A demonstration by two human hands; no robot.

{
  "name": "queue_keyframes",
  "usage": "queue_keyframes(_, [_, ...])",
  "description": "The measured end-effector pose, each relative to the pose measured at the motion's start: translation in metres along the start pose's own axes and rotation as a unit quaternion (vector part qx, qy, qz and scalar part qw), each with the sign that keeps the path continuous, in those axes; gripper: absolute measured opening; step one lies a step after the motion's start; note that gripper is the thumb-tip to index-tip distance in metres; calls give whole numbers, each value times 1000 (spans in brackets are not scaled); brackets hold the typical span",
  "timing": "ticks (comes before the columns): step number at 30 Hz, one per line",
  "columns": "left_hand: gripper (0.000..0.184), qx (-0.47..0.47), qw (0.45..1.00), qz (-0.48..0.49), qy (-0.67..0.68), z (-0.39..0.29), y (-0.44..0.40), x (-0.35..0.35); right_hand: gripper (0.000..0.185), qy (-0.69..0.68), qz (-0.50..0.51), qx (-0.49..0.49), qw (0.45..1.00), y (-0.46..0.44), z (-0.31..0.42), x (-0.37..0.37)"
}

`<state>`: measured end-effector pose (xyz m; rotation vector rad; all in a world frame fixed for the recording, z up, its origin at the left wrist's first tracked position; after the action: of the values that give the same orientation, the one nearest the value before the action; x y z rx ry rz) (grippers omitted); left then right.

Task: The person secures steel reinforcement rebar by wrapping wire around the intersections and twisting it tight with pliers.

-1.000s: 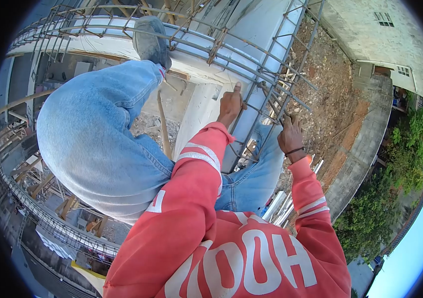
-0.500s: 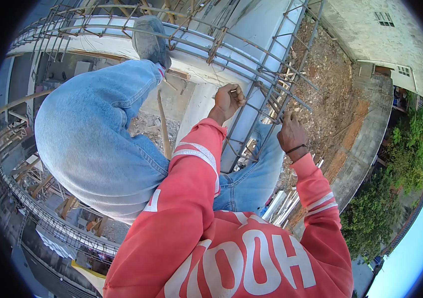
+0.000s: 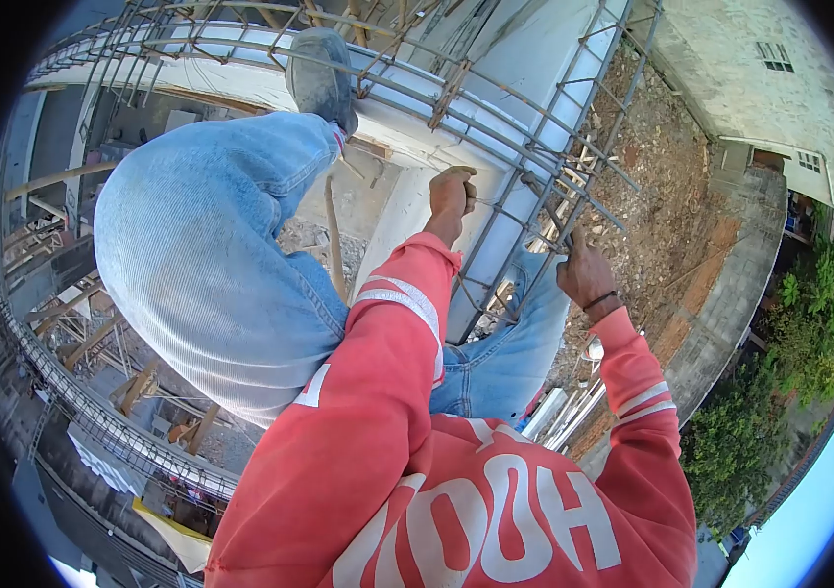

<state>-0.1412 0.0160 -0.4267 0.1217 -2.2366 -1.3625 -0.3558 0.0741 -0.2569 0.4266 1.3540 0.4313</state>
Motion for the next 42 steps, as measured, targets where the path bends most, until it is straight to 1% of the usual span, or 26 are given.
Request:
queue_keyframes(2, [16,51,998,-43,17,-22,7,-2,40,-51,2,-16,999,-3,-10,15])
queue_keyframes(4, [15,210,968,-132,-34,-66,30,-1,43,-198,6,-32,980,-6,-15,23])
queue_keyframes(5, [14,279,950,-132,-37,-83,46,9,41,-392,114,60,911,-5,-29,45])
queue_keyframes(6, [14,278,950,-135,-36,-83,53,15,41,-392,117,59,911,-8,-36,40])
queue_keyframes(8, [12,439,865,-136,-203,-108,86,52,34,-571,247,100,777,-3,-35,55])
queue_keyframes(9, [19,446,858,-146,-209,-113,108,63,31,-598,256,114,751,-2,-38,57])
queue_keyframes(14, [19,578,743,41,-335,-99,179,131,30,-560,258,108,780,0,-34,49])
queue_keyframes(16, [17,588,717,91,-362,-100,196,159,29,-590,242,110,762,1,-29,43])
queue_keyframes(17, [19,569,684,122,-440,-94,199,179,32,-636,284,101,711,0,-29,49])
queue_keyframes(18, [30,545,645,150,-515,-90,203,194,32,-636,283,95,711,0,-31,49])
queue_keyframes(19, [30,549,641,147,-517,-108,218,199,34,-640,287,97,707,-1,-31,49])
queue_keyframes(21, [60,428,590,154,-667,-134,239,210,39,-632,288,120,710,-3,-39,53])
queue_keyframes(22, [63,452,549,123,-692,-160,260,215,39,-633,289,116,708,-4,-36,50])
queue_keyframes(23, [67,474,505,94,-715,-187,280,219,40,-591,286,125,743,-4,-34,42])
queue_keyframes(25, [68,534,462,76,-704,-241,323,224,48,-498,277,121,812,-6,-30,21])
queue_keyframes(26, [63,573,434,56,-693,-259,329,226,48,-501,271,121,813,-5,-25,13])
queue_keyframes(27, [59,611,409,36,-677,-271,336,227,49,-410,246,95,873,-6,-23,1])
queue_keyframes(28, [59,614,409,39,-674,-276,339,226,50,-311,218,69,922,-8,-20,-11])
queue_keyframes(30, [46,616,500,11,-609,-302,346,212,48,-278,214,79,933,-5,-21,-15])
queue_keyframes(33, [25,636,514,18,-575,-289,351,216,41,-528,284,86,796,-7,-43,27])
queue_keyframes(34, [19,631,501,-2,-592,-285,339,223,41,-520,289,87,799,-7,-52,39])
queue_keyframes(36, [21,624,527,44,-575,-283,341,232,32,-684,303,128,652,3,-52,57])
queue_keyframes(38, [20,647,543,40,-533,-285,339,242,25,-680,315,115,652,1,-53,62])
queue_keyframes(40, [20,644,557,49,-522,-288,340,245,35,-607,304,94,728,-2,-57,58])
queue_keyframes(41, [20,646,565,56,-510,-292,345,248,33,-499,328,60,800,-6,-60,52])
queue_keyframes(42, [20,649,572,63,-497,-296,349,253,33,-502,328,66,798,-1,-62,59])
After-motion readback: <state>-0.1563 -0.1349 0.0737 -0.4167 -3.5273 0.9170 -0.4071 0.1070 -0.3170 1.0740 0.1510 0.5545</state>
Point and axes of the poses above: each hand's wrist, its own y-axis away from the middle knuckle, its own x-axis out of the palm, z = x × y, the point moved 9 cm from there along -y, towards the middle knuckle, and after that the axes turned 5 degrees about -x, right-handed, at the moved point
